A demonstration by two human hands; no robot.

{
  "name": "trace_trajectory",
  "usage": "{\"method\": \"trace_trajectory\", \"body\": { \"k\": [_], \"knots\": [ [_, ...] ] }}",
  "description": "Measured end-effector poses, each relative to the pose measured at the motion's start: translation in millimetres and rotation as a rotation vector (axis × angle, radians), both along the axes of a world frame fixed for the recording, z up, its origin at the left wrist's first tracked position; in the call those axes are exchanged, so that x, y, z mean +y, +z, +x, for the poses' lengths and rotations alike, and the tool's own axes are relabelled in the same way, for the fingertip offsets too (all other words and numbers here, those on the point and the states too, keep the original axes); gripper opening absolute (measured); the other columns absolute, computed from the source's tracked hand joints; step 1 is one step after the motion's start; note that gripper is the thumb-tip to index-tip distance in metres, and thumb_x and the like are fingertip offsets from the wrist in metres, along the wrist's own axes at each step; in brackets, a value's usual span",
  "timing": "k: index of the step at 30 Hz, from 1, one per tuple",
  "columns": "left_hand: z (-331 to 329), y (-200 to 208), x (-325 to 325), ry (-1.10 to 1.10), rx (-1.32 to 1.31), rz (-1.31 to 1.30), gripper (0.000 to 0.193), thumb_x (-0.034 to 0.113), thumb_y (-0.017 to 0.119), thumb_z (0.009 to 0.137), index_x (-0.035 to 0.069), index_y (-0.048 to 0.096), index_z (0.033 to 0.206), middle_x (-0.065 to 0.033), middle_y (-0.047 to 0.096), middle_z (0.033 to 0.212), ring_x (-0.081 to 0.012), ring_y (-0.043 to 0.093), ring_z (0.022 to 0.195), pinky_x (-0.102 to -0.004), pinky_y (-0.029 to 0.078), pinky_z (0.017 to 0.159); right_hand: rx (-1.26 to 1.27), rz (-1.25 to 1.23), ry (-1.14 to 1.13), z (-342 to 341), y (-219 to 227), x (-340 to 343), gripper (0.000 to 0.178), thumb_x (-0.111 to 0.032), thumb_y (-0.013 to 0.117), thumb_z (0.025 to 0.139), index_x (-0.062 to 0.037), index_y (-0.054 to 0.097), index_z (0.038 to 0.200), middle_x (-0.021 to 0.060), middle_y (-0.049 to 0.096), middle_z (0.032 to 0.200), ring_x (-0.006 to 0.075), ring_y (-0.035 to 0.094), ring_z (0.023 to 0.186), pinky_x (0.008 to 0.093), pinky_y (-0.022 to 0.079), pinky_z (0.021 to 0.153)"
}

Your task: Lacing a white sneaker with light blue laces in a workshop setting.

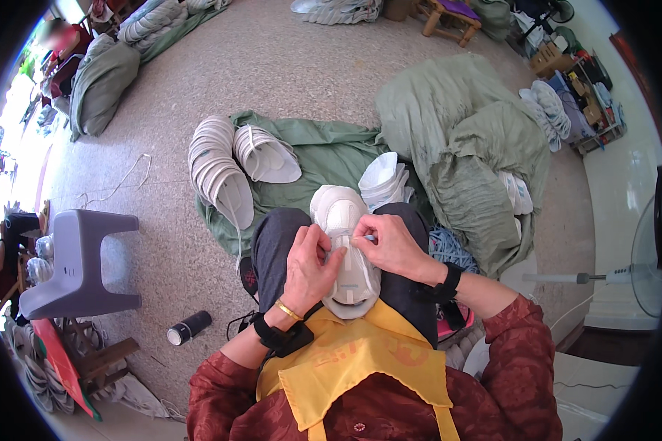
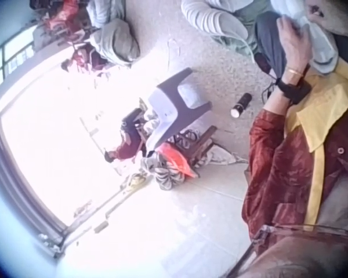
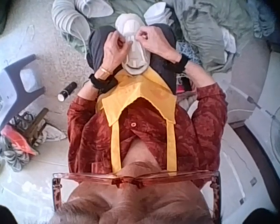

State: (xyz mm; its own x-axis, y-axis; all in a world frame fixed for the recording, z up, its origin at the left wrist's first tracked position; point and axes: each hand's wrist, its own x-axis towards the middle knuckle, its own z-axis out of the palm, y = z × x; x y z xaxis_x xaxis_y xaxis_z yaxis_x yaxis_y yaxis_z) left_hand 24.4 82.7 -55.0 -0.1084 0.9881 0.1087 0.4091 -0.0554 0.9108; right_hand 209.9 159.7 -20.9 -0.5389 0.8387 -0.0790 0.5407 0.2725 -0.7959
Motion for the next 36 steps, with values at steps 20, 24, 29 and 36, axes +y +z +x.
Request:
{"method": "trace_trajectory", "body": {
  "k": [20,24,29,36],
  "knots": [
    [2.3,4.8,5.7,-0.014,-0.062,0.046,0.019,-0.003,0.073,0.083,0.003,0.061,0.095,-0.0038,0.049,0.087,-0.0116,0.050,0.066,-0.0262,0.044,0.057,0.023,0.105,-0.031,-6.2,5.7,-5.0,0.010,-0.005,0.069,0.084,0.0028,0.063,0.083,0.0223,0.068,0.078,0.0416,0.069,0.076,0.0477,0.053,0.068],
    [0.6,5.6,9.5,-0.026,-0.052,0.029,0.017,-0.003,0.073,0.084,0.003,0.061,0.095,-0.0039,0.049,0.087,-0.0120,0.050,0.067,-0.0266,0.045,0.059,-0.053,0.012,-0.024,2.6,5.8,2.9,0.013,-0.007,0.072,0.084,0.0025,0.063,0.083,0.0220,0.068,0.078,0.0404,0.069,0.075,0.0456,0.053,0.066],
    [-2.1,10.2,16.6,-0.124,-0.038,-0.008,0.014,-0.005,0.066,0.086,0.000,0.057,0.095,-0.0128,0.052,0.089,-0.0280,0.057,0.072,-0.0374,0.050,0.065,0.007,0.109,-0.023,5.4,-2.7,-1.8,0.021,-0.012,0.076,0.087,0.0025,0.061,0.087,0.0159,0.066,0.072,0.0266,0.066,0.062,0.0375,0.049,0.057],
    [-19.3,6.6,25.7,-0.252,0.021,0.114,0.014,-0.007,0.061,0.086,-0.002,0.051,0.094,-0.0182,0.055,0.088,-0.0409,0.058,0.079,-0.0449,0.049,0.071,-0.040,0.015,0.020,7.3,21.8,-5.9,0.021,-0.011,0.073,0.085,0.0013,0.057,0.093,0.0218,0.066,0.080,0.0433,0.066,0.075,0.0482,0.051,0.065]
  ]
}}
